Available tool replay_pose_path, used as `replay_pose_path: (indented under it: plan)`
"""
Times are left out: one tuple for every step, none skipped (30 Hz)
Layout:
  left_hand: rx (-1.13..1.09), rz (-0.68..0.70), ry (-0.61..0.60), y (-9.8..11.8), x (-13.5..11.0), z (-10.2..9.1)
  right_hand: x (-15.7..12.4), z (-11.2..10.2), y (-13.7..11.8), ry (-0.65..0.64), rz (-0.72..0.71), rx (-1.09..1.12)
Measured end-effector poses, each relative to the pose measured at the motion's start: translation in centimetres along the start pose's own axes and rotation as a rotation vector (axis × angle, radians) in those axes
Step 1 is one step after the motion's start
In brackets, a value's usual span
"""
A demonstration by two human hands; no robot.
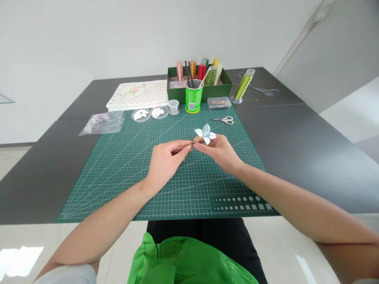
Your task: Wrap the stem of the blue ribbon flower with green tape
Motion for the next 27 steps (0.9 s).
replay_pose_path:
  plan:
    - [-0.026,-0.019,-0.014,-0.1,0.0,0.1,0.0,0.0,0.0,-0.001,-0.001,-0.008]
    - [-0.057,-0.039,-0.027,-0.2,0.1,0.2,0.0,0.0,0.0,-0.005,-0.005,-0.013]
    - [-0.088,-0.055,-0.039,-0.3,0.1,0.3,0.0,0.0,0.0,-0.010,-0.009,-0.014]
    - [-0.116,-0.067,-0.050,-0.4,0.2,0.4,0.0,0.0,-0.1,-0.015,-0.014,-0.011]
    - [-0.138,-0.075,-0.061,-0.4,0.2,0.5,0.0,0.0,-0.2,-0.018,-0.019,-0.006]
    - [-0.155,-0.079,-0.069,-0.4,0.3,0.6,0.1,0.0,-0.3,-0.022,-0.022,-0.004]
    - [-0.169,-0.084,-0.076,-0.5,0.3,0.7,0.1,0.0,-0.3,-0.023,-0.023,-0.009]
    - [-0.183,-0.090,-0.081,-0.6,0.4,0.7,0.1,0.0,-0.4,-0.022,-0.023,-0.019]
    - [-0.198,-0.095,-0.084,-0.7,0.4,0.7,0.0,0.0,-0.5,-0.021,-0.022,-0.032]
    - [-0.214,-0.101,-0.084,-0.8,0.4,0.8,0.0,0.0,-0.5,-0.020,-0.021,-0.042]
    - [-0.227,-0.107,-0.082,-0.9,0.5,0.8,0.0,0.0,-0.5,-0.021,-0.019,-0.050]
    - [-0.238,-0.113,-0.082,-1.1,0.5,0.8,0.0,0.0,-0.5,-0.022,-0.018,-0.054]
    - [-0.244,-0.121,-0.083,-1.2,0.5,0.8,0.0,0.0,-0.5,-0.022,-0.017,-0.060]
    - [-0.247,-0.129,-0.085,-1.3,0.5,0.8,0.0,0.0,-0.5,-0.022,-0.017,-0.069]
    - [-0.252,-0.140,-0.087,-1.4,0.5,0.8,0.0,0.0,-0.5,-0.019,-0.018,-0.080]
    - [-0.262,-0.153,-0.089,-1.5,0.5,0.8,-0.1,0.0,-0.4,-0.015,-0.020,-0.093]
    - [-0.276,-0.169,-0.091,-1.6,0.5,0.9,-0.1,-0.1,-0.4,-0.010,-0.025,-0.105]
    - [-0.296,-0.191,-0.092,-1.7,0.4,0.9,-0.1,-0.1,-0.4,-0.001,-0.036,-0.116]
    - [-0.319,-0.216,-0.092,-1.9,0.4,0.9,-0.1,-0.2,-0.5,0.011,-0.058,-0.129]
    - [-0.343,-0.241,-0.092,-2.0,0.3,1.0,-0.1,-0.3,-0.7,0.028,-0.095,-0.148]
    - [-0.367,-0.263,-0.094,-2.1,0.3,1.0,-0.2,-0.4,-1.1,0.050,-0.153,-0.183]
    - [-0.388,-0.281,-0.097,-2.2,0.2,1.1,-0.3,-0.6,-1.7,0.078,-0.231,-0.235]
    - [-0.406,-0.293,-0.102,-2.2,0.2,1.2,-0.5,-0.6,-2.4,0.107,-0.324,-0.304]
    - [-0.423,-0.303,-0.108,-2.3,0.2,1.3,-0.9,-0.6,-3.2,0.136,-0.419,-0.385]
    - [-0.438,-0.311,-0.115,-2.3,0.1,1.3,-1.3,-0.5,-3.8,0.161,-0.507,-0.471]
    - [-0.452,-0.319,-0.121,-2.4,0.1,1.4,-1.7,-0.4,-4.3,0.181,-0.580,-0.553]
    - [-0.466,-0.326,-0.127,-2.4,0.1,1.5,-2.0,-0.2,-4.7,0.194,-0.634,-0.623]
Point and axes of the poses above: each hand's wrist, its own x-axis towards the middle knuckle, its own z-axis out of the palm, y = z × x, the point moved 8 cm from there along x, towards the middle knuckle
